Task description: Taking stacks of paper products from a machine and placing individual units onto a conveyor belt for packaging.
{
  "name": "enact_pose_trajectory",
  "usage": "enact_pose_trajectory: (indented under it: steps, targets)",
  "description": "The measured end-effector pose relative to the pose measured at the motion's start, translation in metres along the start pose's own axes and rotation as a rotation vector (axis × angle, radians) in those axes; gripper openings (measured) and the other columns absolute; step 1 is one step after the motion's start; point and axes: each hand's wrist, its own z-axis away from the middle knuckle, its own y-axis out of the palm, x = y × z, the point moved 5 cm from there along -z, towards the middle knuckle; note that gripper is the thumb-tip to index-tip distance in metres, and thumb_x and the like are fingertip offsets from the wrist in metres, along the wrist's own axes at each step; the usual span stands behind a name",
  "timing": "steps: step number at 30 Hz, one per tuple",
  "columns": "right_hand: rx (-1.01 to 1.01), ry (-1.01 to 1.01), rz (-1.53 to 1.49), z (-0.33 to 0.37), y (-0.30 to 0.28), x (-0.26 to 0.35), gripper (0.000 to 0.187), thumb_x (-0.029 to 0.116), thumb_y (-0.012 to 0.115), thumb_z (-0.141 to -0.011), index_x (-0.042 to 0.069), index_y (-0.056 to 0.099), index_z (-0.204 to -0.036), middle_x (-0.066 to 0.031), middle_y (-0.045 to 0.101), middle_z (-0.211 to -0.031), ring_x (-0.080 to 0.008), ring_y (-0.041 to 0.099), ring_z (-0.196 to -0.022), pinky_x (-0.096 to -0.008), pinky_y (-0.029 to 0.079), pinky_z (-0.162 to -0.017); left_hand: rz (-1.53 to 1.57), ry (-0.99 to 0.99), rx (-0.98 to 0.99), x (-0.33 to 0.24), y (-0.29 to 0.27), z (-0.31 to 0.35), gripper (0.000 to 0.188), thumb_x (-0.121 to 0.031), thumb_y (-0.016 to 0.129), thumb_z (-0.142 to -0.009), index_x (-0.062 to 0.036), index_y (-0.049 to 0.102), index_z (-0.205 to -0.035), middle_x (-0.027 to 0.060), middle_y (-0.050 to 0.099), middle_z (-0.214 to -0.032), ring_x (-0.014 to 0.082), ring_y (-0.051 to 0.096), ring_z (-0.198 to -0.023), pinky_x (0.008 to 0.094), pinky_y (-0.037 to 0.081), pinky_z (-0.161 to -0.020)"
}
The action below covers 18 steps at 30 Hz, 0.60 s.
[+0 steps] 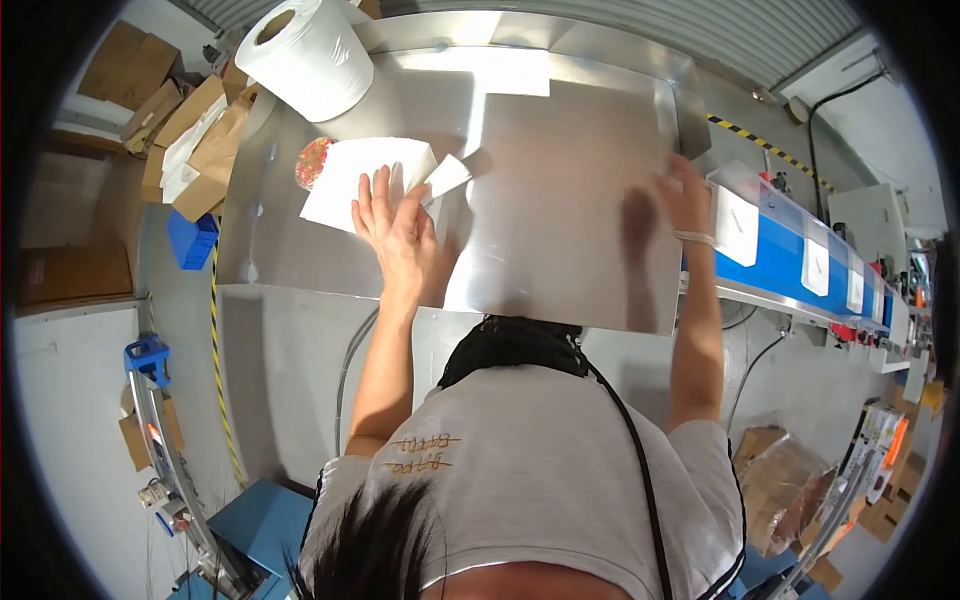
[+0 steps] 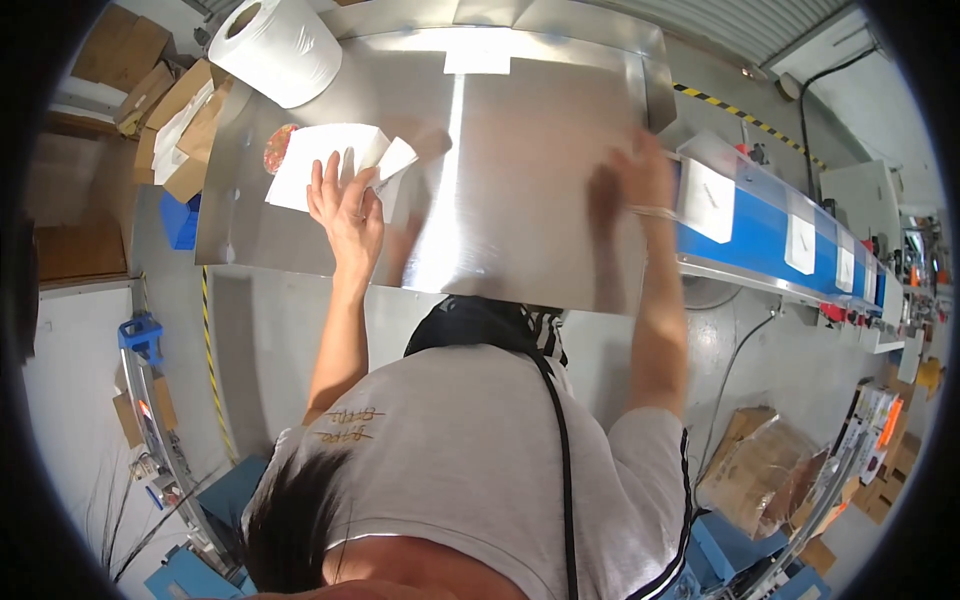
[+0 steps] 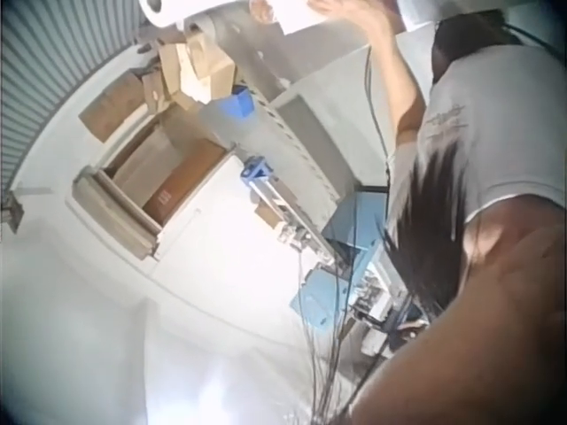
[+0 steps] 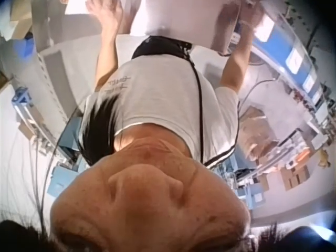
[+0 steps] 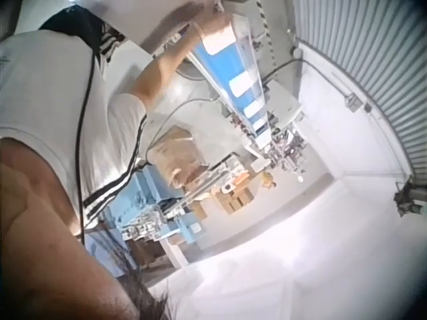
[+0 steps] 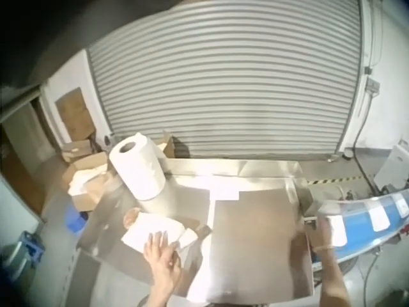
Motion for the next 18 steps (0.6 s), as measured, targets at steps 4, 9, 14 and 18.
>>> enact_pose_trajectory:
  steps: [4, 9, 14, 18]
  targets:
    - [0.682, -0.331, -0.429, 0.024, 0.104, 0.171, 0.060, 0.020, 0.072, -0.077, 0.020, 0.047, -0.132, -0.0133, 0.043, -0.136, -0.0308, 0.038, -0.129, -0.0394, 0.044, -0.097, 0.012, 0.040, 0.028, 0.001, 0.003, 0.000, 0.033, 0.001, 0.060, -0.072, -0.0148, 0.068, -0.100, 0.0149, 0.040, -0.139, 0.0395, 0.025, -0.136, 0.0573, 0.015, -0.108]
    - [0.394, -0.764, -0.171, 0.024, 0.158, 0.211, 0.047, 0.019, 0.070, -0.080, 0.010, 0.052, -0.122, -0.0159, 0.041, -0.137, -0.0313, 0.033, -0.131, -0.0380, 0.043, -0.096, 0.040, 0.061, 0.019, -0.007, 0.000, -0.008, 0.029, -0.014, 0.066, -0.077, -0.0159, 0.066, -0.106, 0.0187, 0.037, -0.141, 0.0416, 0.022, -0.136, 0.0588, 0.016, -0.107]
    - [0.430, -0.117, -0.761, 0.017, 0.143, 0.072, 0.031, 0.023, 0.065, -0.088, 0.004, 0.055, -0.110, -0.0014, 0.059, -0.091, -0.0095, 0.054, -0.080, -0.0258, 0.046, -0.071, -0.044, -0.040, -0.046, 0.016, -0.004, -0.009, 0.042, -0.012, 0.065, -0.080, -0.0117, 0.058, -0.121, 0.0208, 0.038, -0.138, 0.0419, 0.028, -0.132, 0.0537, 0.023, -0.106]
    - [0.056, -0.180, -0.554, 0.018, 0.059, -0.140, 0.030, 0.024, 0.044, -0.099, 0.003, 0.057, -0.117, -0.0086, 0.064, -0.112, -0.0160, 0.060, -0.102, -0.0268, 0.043, -0.092, -0.104, 0.020, -0.026, 0.019, 0.000, -0.013, 0.044, -0.004, 0.061, -0.079, -0.0113, 0.057, -0.122, 0.0208, 0.042, -0.134, 0.0423, 0.034, -0.128, 0.0528, 0.027, -0.103]
